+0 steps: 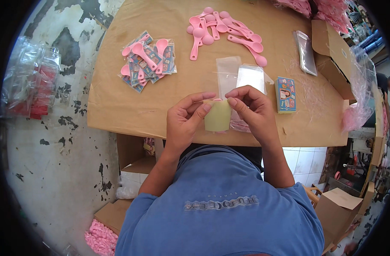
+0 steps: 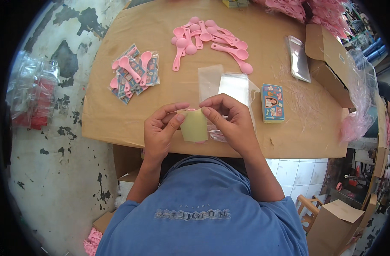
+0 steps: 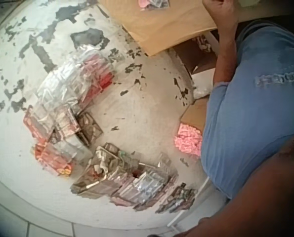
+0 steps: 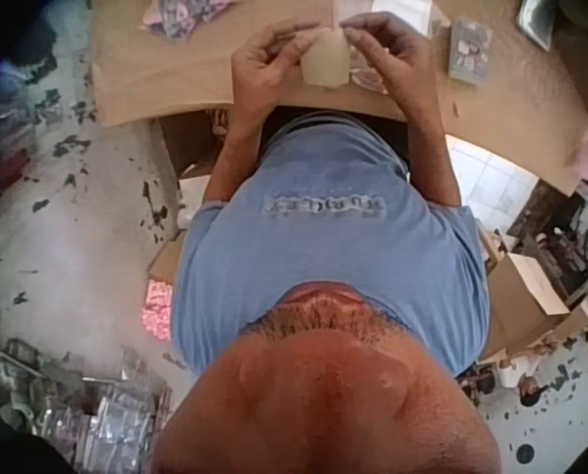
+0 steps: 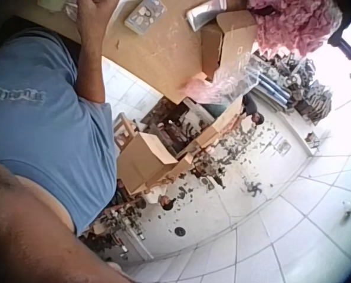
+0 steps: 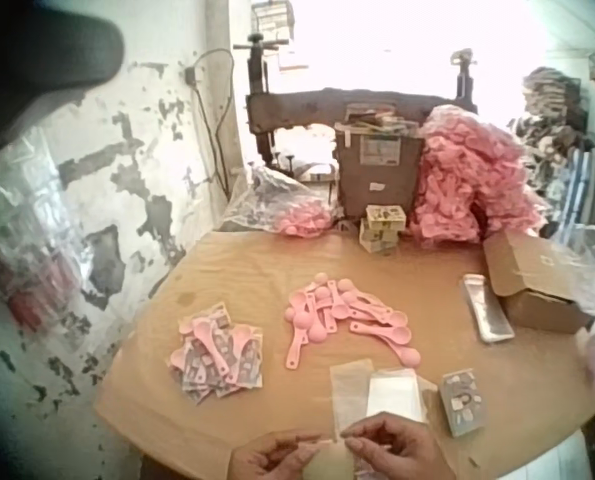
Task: Placing pink plastic spoons and small stickers into plastic bags.
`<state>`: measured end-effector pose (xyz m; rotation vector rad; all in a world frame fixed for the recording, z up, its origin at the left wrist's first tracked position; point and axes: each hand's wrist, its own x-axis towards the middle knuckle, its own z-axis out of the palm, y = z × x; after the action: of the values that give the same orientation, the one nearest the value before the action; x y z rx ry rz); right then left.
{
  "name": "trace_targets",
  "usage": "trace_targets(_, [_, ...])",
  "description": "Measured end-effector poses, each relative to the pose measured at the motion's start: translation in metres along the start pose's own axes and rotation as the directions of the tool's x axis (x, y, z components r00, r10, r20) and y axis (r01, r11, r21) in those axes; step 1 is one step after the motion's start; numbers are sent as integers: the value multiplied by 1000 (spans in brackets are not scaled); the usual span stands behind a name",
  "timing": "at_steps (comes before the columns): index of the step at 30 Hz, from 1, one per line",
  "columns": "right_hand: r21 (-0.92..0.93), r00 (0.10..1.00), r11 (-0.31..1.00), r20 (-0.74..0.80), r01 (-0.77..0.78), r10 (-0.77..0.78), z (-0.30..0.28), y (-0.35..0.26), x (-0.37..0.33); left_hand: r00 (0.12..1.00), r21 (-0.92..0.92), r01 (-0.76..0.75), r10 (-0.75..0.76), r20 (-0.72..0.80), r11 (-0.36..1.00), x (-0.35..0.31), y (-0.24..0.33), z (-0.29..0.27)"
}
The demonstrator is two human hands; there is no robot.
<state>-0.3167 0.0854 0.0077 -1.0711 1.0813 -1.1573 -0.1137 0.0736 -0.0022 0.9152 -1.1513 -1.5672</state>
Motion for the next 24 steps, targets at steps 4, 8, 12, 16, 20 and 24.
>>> trace_targets(4, [65,994,992,-29,112,-110,-2,3,-2,999,8,-45,46,-10,999,0,-8,1])
trace_targets(8, [-9,957,958,56,287,-286,-11,6,-2,988,-79,-142,146,41,987,0,-18,-8])
trace_targets(12, [-71,946,945,90,319,-312,-15,5,-5,987,-147,-139,148,58,979,-1,-16,-9])
trace_targets(16, [-178,925,910,134,374,-355,-10,-7,-7,988,-299,-101,131,80,949,-3,-12,-13])
trace_targets(20, [-165,967,953,41,256,-252,-1,1,-10,993,-164,-48,65,97,985,-7,2,1])
trace_targets(24, [31,962,962,-40,270,-269,13,-7,-11,990,-43,68,-62,130,997,-11,7,-6])
